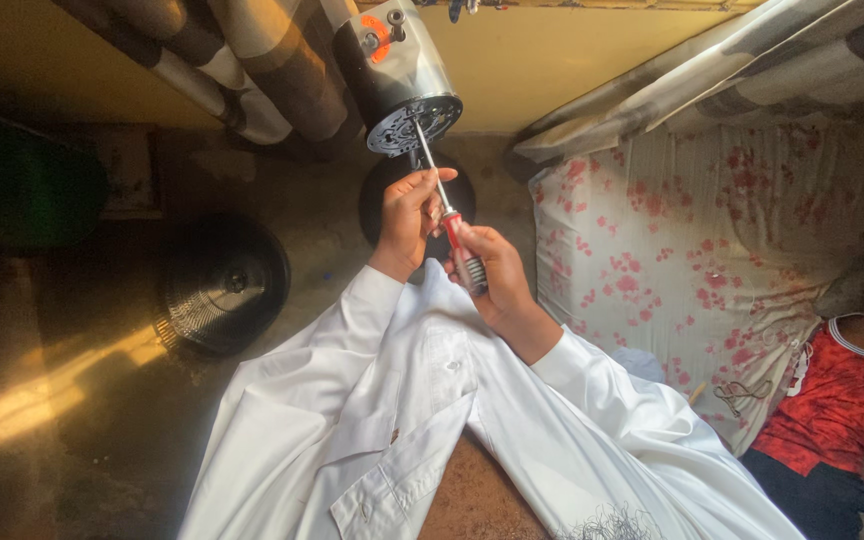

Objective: The person wipes the metal housing of a wall-mounted fan motor and its round blade guard with a checkered cloth, turning the guard to clean both sides. They then hang the cloth on the window grille, pick up a red-handled screwdriver, and work it against the fan motor assembly, appearing to loosen or tighten its parts.

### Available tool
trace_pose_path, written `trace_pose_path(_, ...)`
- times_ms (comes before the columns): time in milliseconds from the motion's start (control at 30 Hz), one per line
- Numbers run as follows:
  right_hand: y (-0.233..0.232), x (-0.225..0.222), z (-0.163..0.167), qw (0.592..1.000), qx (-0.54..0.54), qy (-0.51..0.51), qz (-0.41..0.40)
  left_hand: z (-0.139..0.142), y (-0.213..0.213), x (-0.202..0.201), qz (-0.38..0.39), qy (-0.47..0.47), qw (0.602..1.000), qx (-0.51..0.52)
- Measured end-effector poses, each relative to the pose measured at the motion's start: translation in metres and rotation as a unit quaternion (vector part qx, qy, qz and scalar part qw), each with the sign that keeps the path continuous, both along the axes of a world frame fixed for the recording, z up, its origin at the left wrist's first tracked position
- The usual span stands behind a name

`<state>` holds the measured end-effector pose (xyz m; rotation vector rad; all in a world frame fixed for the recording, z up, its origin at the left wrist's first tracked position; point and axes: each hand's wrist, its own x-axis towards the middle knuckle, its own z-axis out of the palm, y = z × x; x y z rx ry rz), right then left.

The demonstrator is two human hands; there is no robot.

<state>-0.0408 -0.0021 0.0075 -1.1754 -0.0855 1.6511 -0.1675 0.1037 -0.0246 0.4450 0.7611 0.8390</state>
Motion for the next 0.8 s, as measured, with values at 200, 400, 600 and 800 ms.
trace_pose_path(200, 0.003, 0.004, 0.005, 0.998, -0.013, 0.064, 0.02, -0.015, 0.004, 0.004, 0.045, 0.029, 0.998, 0.024)
trace_pose_path(400, 0.001, 0.0, 0.007, 0.999, -0.03, -0.026, 0.023, -0.016, 0.01, 0.004, 0.057, 0.033, 0.998, 0.007)
trace_pose_path(600, -0.001, 0.007, 0.003, 0.998, -0.004, 0.046, 0.046, -0.01, 0.043, -0.013, 0.061, -0.016, 0.998, 0.007)
trace_pose_path(800, -0.003, 0.01, -0.002, 0.984, -0.014, 0.164, 0.071, -0.021, 0.056, -0.02, 0.052, -0.068, 0.996, -0.009)
